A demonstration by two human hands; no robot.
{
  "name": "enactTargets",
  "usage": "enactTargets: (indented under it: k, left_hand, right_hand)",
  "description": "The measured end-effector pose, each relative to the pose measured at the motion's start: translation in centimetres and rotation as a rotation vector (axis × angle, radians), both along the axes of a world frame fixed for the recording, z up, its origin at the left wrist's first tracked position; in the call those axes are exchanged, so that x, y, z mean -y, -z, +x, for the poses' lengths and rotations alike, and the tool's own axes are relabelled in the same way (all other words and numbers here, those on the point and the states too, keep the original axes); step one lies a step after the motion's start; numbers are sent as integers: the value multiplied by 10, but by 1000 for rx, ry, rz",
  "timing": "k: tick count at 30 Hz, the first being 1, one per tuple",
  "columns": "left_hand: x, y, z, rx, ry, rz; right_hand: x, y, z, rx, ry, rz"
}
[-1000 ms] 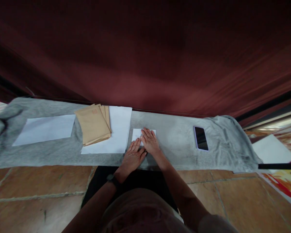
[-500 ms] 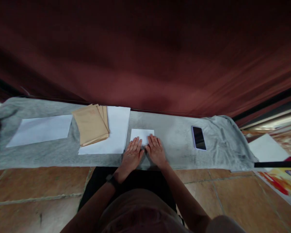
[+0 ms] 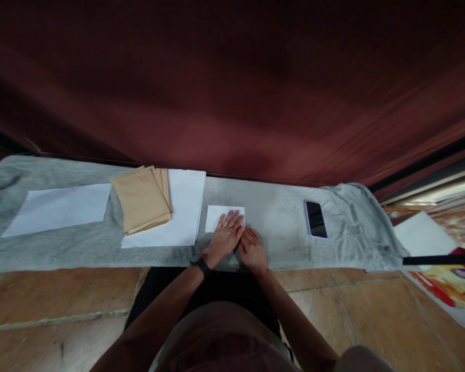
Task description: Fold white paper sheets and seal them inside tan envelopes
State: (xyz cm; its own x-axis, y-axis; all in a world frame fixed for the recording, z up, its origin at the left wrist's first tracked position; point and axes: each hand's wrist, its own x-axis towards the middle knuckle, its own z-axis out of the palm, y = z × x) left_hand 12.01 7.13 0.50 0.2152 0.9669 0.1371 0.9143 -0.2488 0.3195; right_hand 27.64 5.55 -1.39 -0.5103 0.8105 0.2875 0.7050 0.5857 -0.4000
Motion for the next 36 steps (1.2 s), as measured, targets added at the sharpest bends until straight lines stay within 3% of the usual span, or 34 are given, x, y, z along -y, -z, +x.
enactTargets:
  k: [10,18,24,31,36]
  left_hand:
    - [-17,7,-19,-6,-110,46]
    - [-6,13,-37,-2,-264,98]
    - [4,19,-37,73,-358,143]
    - [21,19,-28,153,-389,139]
    - [12,11,-40,310,-474,103]
  right_hand:
    - [2,-2,0,-2,38,-7]
    - [6,1,-2,-7,145,20]
    - [7,0,-4,1,167,33]
    - [8,-2,-5,18,175,37]
    - [8,-1,-4,-4,169,61]
